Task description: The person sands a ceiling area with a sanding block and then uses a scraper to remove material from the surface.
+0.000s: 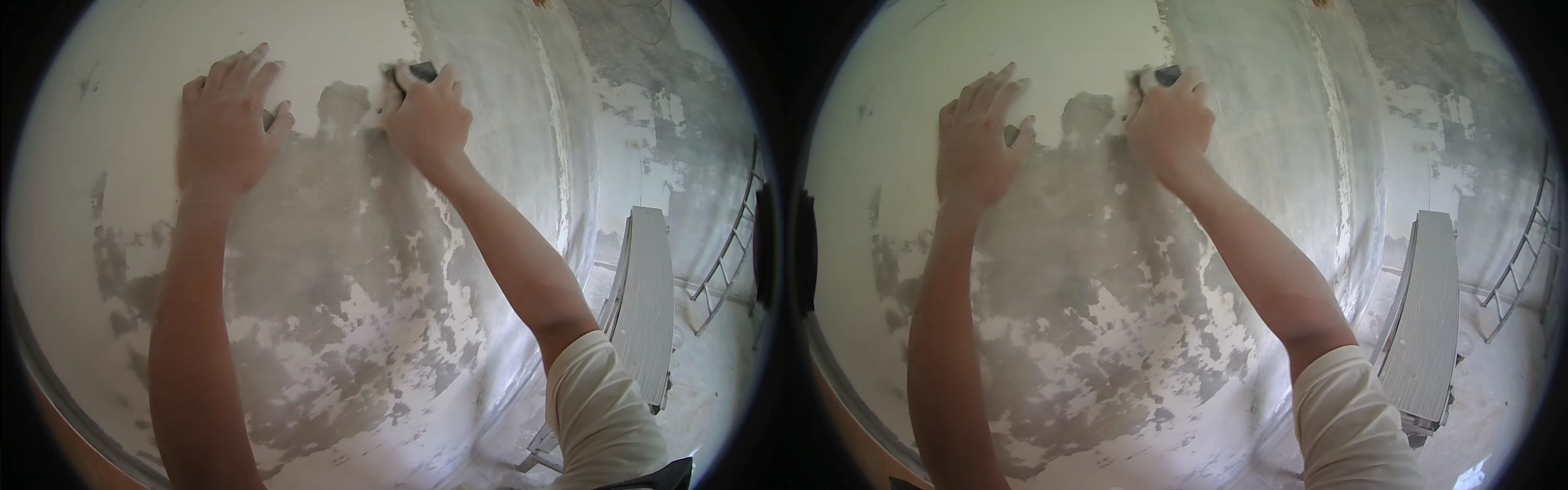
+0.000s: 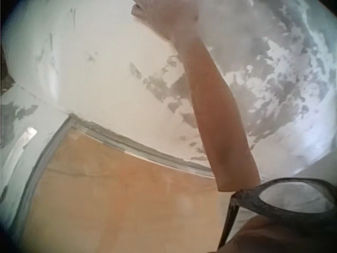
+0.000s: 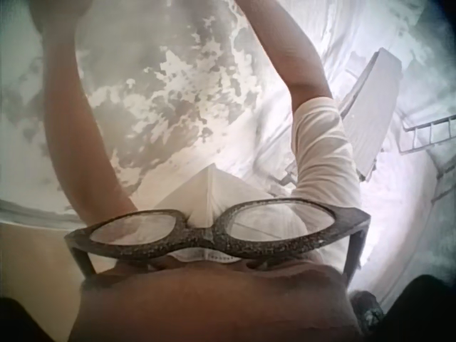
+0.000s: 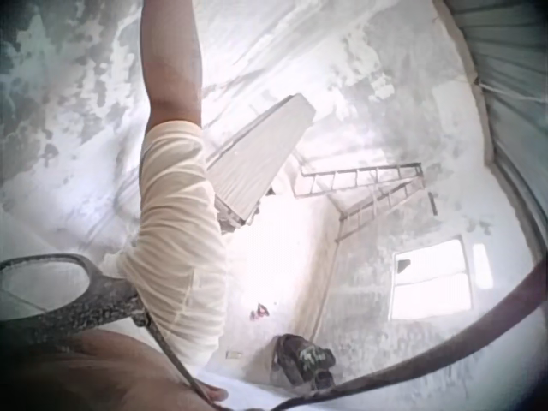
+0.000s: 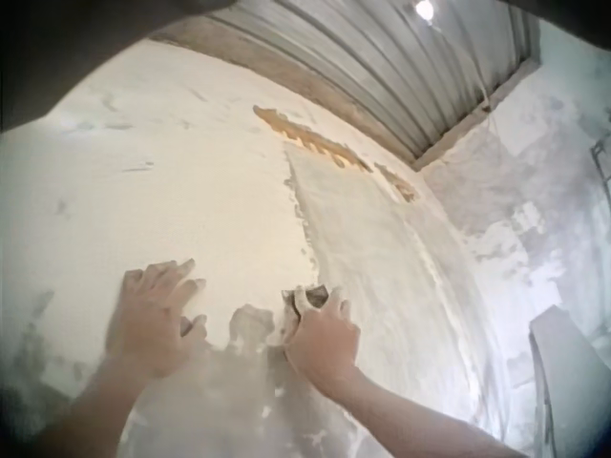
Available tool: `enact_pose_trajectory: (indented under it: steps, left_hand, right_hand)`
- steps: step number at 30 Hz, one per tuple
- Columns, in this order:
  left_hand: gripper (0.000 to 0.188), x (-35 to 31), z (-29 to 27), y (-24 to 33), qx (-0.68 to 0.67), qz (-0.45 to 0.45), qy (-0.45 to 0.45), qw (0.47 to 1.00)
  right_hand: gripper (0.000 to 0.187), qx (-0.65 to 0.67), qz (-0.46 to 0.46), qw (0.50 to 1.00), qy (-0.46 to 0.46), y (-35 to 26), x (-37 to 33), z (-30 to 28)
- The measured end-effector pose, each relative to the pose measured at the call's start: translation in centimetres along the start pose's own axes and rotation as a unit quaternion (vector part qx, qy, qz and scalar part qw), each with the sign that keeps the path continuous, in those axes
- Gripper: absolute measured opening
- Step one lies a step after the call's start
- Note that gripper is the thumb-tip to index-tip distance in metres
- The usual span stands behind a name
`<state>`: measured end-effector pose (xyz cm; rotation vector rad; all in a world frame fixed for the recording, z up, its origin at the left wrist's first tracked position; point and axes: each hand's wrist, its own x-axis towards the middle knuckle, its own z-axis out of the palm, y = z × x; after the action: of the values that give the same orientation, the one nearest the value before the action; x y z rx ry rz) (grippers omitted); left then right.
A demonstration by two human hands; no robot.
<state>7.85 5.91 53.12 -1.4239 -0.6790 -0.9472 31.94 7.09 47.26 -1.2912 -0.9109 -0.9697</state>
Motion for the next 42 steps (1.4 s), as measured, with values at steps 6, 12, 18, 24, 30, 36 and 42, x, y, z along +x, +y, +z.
enact_pose_trajectory:
  steps: [6, 12, 18, 24, 30, 36, 42]
  left_hand:
    - [0.046, 0.0, -0.8, -0.4, 0.017, -0.001, -0.014, 1.000]
    - [0.047, 0.1, -0.2, 0.1, 0.030, 0.001, -0.008, 1.000]
    - [0.047, 0.3, -1.0, 0.1, 0.033, -0.007, -0.027, 0.999]
    - [0.048, 0.0, -0.5, 0.4, 0.032, -0.001, -0.015, 0.999]
    - [0.051, 0.2, -1.2, 0.3, 0.012, -0.018, -0.010, 1.000]
    - [0.046, -1.6, -1.1, 3.3, -0.049, -0.162, 0.021, 0.985]
    - [0.037, 0.2, -0.1, 13.8, -0.432, -0.383, -0.036, 0.816]
  right_hand:
    - [0.041, 0.089, -0.165, 0.982, -0.026, 0.3, -4.0, -1.4]
    - [0.043, 0.070, 0.019, 0.994, -0.077, 2.7, 2.0, -0.4]
    - [0.046, 0.027, -0.125, 0.992, -0.002, 2.3, -0.3, 0.0]
    - [0.056, 0.146, -0.012, 0.979, -0.140, 4.9, 3.0, -1.7]
    - [0.062, 0.247, -0.040, 0.956, -0.154, 6.5, 3.6, -1.4]
    - [0.069, 0.379, -0.173, 0.897, -0.148, 7.0, 3.9, -2.6]
    - [0.072, 0.472, -0.202, 0.832, -0.210, 7.8, 1.4, -2.1]
